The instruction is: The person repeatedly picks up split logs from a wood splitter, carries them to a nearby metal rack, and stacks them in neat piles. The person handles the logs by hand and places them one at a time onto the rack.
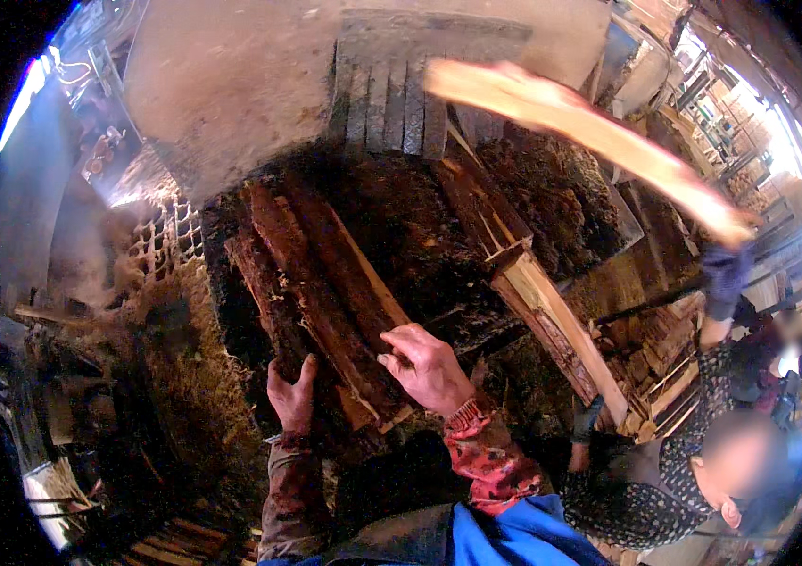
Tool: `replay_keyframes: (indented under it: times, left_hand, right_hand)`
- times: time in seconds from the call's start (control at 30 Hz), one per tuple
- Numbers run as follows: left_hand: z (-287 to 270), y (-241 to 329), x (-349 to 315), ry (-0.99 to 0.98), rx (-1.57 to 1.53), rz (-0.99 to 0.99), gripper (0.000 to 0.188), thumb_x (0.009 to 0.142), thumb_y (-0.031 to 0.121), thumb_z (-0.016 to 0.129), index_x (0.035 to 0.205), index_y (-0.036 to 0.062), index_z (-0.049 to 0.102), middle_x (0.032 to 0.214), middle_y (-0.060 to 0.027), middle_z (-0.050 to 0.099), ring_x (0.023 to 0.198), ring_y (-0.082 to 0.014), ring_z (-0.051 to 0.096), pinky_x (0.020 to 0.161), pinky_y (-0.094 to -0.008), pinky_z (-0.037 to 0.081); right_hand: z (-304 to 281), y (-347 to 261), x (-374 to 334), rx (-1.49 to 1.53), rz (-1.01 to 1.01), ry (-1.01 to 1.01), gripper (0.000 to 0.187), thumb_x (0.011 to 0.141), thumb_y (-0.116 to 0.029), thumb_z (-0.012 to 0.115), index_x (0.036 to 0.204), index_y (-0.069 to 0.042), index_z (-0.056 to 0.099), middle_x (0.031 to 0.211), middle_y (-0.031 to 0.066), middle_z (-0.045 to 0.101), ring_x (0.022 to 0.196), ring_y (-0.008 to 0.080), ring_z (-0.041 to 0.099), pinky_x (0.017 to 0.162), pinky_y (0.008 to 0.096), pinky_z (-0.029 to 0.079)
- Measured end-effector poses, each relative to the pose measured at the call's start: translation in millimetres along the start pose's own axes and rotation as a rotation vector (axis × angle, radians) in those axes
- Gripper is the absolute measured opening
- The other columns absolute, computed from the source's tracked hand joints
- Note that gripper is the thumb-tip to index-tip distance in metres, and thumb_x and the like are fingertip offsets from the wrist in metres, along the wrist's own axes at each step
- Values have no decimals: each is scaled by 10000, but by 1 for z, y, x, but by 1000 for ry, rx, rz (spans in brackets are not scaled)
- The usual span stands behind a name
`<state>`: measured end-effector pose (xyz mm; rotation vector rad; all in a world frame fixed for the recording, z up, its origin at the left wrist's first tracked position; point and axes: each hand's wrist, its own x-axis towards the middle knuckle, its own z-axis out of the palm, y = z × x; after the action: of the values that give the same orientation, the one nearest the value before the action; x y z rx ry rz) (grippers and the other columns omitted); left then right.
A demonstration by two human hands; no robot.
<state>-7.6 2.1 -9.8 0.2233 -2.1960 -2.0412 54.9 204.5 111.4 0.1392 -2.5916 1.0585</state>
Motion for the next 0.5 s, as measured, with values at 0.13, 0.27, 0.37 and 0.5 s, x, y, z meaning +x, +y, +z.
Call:
replay_keyframes:
  times: [0.13, 0.27, 0.37, 0.5]
  left_hand:
    - [-2, -8, 2, -12, -12, 8, 447, 729, 267, 801, 1014, -4, 588, 891, -92, 685, 807, -159, 637, 747, -306, 503]
    - [2, 6, -4, 42, -90, 30, 460, 720, 261, 809, 1021, -8, 589, 901, -101, 692, 819, -158, 647, 749, -310, 508]
    - [-2, 1, -4, 18, -76, 32, 467, 719, 261, 811, 1030, -9, 588, 918, -108, 693, 831, -157, 648, 759, -311, 508]
    - [0, -3, -1, 6, -12, 45, 481, 719, 268, 812, 1043, -9, 588, 920, -116, 694, 836, -164, 652, 762, -311, 510]
  right_hand:
    - [-4, -16, 9, 18, -41, 36, 280, 779, -43, 704, 1036, 28, 620, 987, 148, 617, 762, 234, 638, 672, 311, 530]
    - [-4, -13, 16, -24, -31, 91, 278, 780, -47, 704, 1036, 23, 620, 993, 143, 612, 786, 254, 645, 688, 306, 539]
    - [-7, 2, 26, -87, 30, 118, 280, 796, -59, 685, 1053, 22, 613, 1051, 157, 588, 898, 299, 632, 733, 344, 543]
    - [-6, 54, 59, -403, -8, 153, 360, 811, -132, 668, 1120, 32, 584, 1174, 188, 529, 1068, 350, 547, 876, 404, 496]
